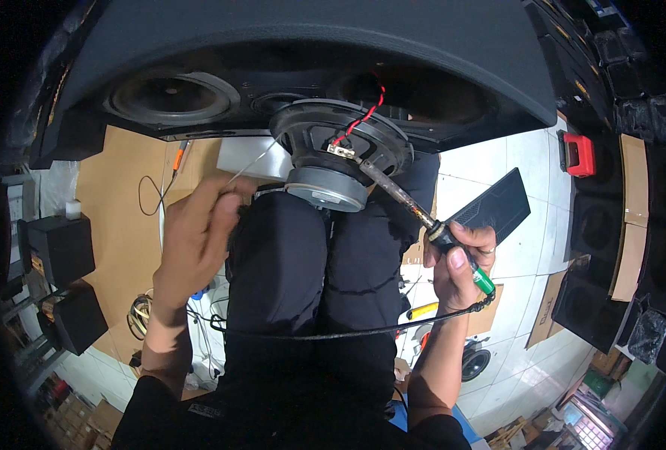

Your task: The person is repairing a speaker by soldering wires to the speaker terminals and then securing the speaker into a speaker box using a power drill. The person handles the speaker, wires, soldering iron, and power drill during the process.

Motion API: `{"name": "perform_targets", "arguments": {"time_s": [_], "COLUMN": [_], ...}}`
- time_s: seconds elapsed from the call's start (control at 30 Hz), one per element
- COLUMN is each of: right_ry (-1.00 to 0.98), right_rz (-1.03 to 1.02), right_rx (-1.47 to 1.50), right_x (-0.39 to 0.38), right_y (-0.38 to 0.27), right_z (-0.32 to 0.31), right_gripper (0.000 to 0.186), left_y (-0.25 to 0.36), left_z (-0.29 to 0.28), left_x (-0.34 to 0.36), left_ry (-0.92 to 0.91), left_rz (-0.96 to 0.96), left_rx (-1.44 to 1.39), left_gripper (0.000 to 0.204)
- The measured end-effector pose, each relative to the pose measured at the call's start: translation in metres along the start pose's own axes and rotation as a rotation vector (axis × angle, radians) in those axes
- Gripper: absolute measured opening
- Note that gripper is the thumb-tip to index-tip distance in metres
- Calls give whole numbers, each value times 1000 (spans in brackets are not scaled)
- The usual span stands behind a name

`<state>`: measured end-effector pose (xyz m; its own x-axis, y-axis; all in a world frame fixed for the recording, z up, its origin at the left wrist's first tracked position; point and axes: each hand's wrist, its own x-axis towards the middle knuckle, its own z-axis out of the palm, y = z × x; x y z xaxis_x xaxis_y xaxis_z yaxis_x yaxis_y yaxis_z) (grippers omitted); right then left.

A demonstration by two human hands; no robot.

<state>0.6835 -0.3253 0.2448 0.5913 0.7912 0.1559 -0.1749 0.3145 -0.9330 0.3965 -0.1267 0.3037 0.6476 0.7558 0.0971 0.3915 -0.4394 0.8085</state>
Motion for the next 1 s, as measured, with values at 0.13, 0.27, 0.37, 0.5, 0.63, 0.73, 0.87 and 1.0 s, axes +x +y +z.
{"name": "perform_targets", "arguments": {"time_s": [0.13, 0.27, 0.37, 0.5, 0.63, 0.73, 0.87, 1.0], "right_ry": [-77, -136, -209, -305, -359, -384, -387, -385], "right_rz": [-29, -8, -23, -26, -21, -19, -57, -38], "right_rx": [-87, -252, -312, -355, -423, -451, -512, -516], "right_x": [13, 26, 39, 57, 65, 70, 72, 76], "right_y": [-9, -25, -29, -36, -37, -39, -40, -40], "right_z": [-11, -13, -12, -15, -23, -23, -25, -21], "right_gripper": [36, 32, 32, 31, 36, 38, 36, 37], "left_y": [7, -8, -3, -1, -1, -1, -3, -4], "left_z": [22, 41, 47, 50, 50, 50, 57, 54], "left_x": [27, 44, 54, 68, 71, 72, 75, 75], "left_ry": [-4, 173, 183, 125, 154, 156, 156, 157], "left_rz": [65, 346, 333, 306, 315, 314, 298, 288], "left_rx": [19, 65, 116, 188, 201, 200, 208, 212], "left_gripper": [13, 12, 12, 13, 14, 14, 14, 14]}}
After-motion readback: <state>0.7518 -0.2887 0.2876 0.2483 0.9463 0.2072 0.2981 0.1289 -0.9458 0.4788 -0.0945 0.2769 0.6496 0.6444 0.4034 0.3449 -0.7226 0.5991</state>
